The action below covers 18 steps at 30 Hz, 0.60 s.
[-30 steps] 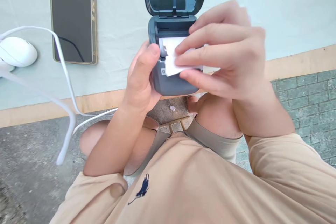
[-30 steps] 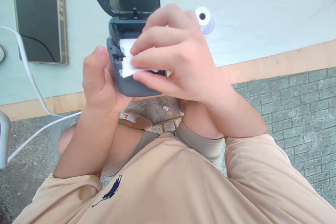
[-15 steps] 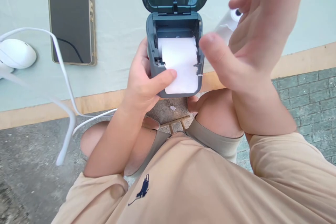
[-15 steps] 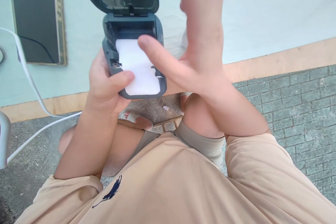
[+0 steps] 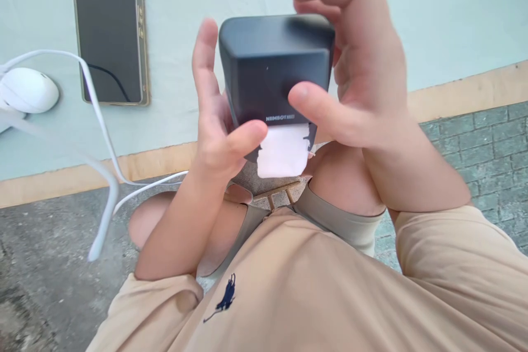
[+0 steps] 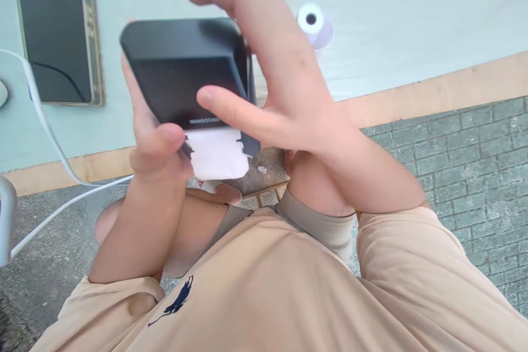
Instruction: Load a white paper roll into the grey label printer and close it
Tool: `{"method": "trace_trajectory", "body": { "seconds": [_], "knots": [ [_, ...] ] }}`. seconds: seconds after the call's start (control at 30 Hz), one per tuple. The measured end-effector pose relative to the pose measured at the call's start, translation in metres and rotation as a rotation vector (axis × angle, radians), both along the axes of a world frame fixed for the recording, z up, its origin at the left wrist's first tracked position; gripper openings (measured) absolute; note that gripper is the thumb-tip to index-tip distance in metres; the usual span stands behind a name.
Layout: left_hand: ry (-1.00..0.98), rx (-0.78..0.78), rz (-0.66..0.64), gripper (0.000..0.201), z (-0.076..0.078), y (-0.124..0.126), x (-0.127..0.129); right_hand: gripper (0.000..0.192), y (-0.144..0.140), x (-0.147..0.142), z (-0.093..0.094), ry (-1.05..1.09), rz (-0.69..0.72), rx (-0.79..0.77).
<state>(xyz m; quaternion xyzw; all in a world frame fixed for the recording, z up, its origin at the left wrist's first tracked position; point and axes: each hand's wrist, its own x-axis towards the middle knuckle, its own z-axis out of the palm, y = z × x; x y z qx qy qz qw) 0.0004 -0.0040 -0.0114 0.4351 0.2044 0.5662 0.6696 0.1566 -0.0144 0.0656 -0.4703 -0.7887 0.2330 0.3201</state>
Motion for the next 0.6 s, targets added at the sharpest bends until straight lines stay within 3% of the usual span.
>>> {"method": "trace_trajectory", "body": {
  "seconds": [0.07,0.2,0.37,0.47,0.6],
  "knots": [
    [-0.014,0.014,0.003,0.064,0.002,-0.001,-0.002,0.062,0.001,-0.001,-0.006,0.116,0.112,0.03],
    [0.101,-0.107,-0.022,0.06,0.015,-0.007,-0.009,0.066,0.004,0.0,-0.01,0.106,0.192,-0.04],
    [0.112,-0.204,-0.012,0.058,0.026,-0.013,-0.01,0.065,0.003,0.003,-0.008,0.0,0.141,0.01],
    [0.081,-0.242,-0.052,0.045,0.025,-0.009,-0.005,0.063,0.001,0.003,-0.007,-0.026,0.095,0.056],
    [0.066,-0.277,-0.079,0.048,0.017,-0.003,-0.004,0.052,-0.001,0.002,-0.005,0.001,0.07,0.086]
  ]
}}
